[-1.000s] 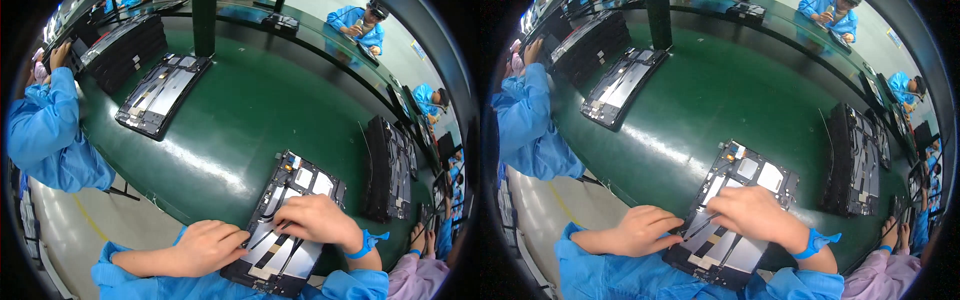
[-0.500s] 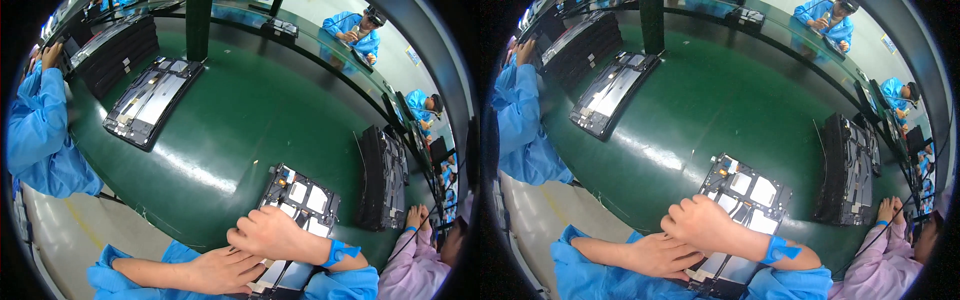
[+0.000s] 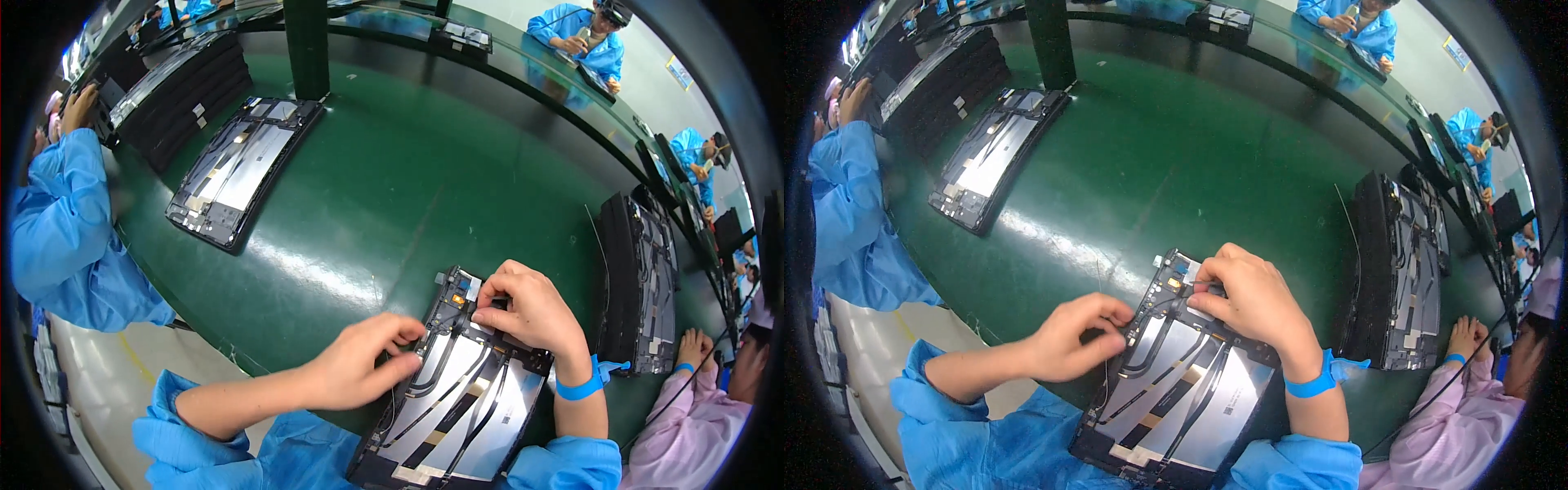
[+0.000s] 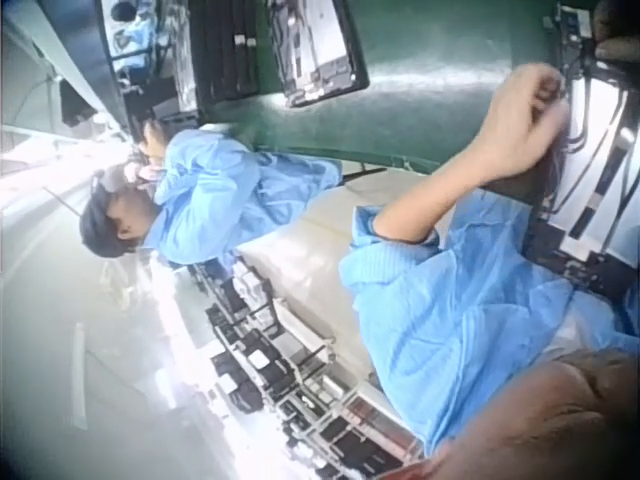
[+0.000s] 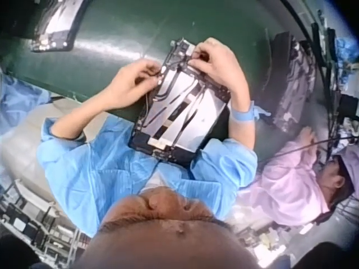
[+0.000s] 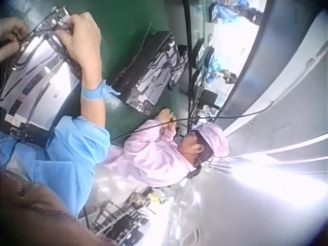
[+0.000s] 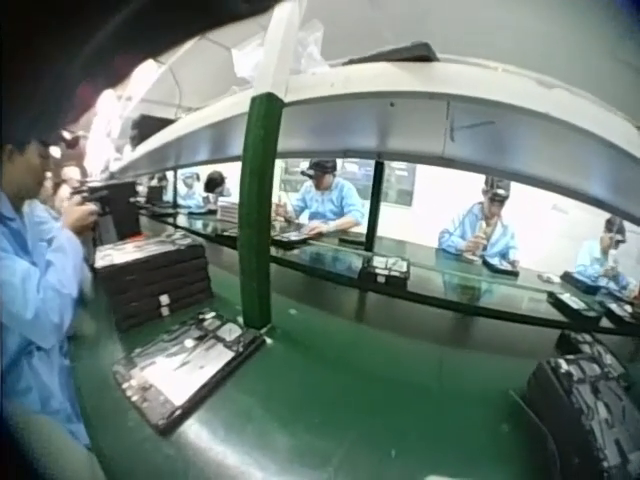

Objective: The person assembles tablet devices on an assembly line by routing internal wires and pressing connectors into place with a tool and by hand, then stacking the assembled devices.

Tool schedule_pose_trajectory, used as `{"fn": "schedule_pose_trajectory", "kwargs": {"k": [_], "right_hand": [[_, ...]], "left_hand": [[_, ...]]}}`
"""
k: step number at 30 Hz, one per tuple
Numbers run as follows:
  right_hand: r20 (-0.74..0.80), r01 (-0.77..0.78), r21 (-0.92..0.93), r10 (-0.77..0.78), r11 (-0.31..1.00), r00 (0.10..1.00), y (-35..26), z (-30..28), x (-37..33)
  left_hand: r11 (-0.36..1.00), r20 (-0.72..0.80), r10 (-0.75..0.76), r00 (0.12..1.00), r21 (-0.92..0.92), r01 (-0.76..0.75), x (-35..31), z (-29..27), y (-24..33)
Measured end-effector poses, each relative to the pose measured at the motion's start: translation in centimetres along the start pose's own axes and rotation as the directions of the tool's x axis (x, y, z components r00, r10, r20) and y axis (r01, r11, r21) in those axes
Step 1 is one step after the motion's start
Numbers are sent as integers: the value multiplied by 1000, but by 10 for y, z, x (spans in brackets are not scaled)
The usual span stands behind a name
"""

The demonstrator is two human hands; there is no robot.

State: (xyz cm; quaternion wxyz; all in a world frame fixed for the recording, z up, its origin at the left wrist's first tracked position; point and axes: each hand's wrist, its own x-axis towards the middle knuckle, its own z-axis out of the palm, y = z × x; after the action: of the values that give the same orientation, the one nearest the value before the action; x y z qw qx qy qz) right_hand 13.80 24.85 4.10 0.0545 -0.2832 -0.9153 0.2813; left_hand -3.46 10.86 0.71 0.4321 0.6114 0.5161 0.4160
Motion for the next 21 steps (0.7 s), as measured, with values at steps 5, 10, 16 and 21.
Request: {"fn": "schedule_pose_trajectory", "kwargs": {"k": [5,10,16,21], "right_hand": [[-89,30,-80,-38,996,995,-12,12,-11],[-208,20,-21,-24,1000,978,-5,21,-16],[-300,16,-88,-42,996,953,-6,31,-16],[-361,1,-112,-41,994,932,-10,32,-16]], "left_hand": [[844,182,-359,915,-355,401,22,-11,-12],[787,263,-440,858,-346,510,37,-15,-2],[772,283,-493,823,-294,563,42,-18,-2],[778,274,-507,817,-263,571,43,-17,-3]]}}
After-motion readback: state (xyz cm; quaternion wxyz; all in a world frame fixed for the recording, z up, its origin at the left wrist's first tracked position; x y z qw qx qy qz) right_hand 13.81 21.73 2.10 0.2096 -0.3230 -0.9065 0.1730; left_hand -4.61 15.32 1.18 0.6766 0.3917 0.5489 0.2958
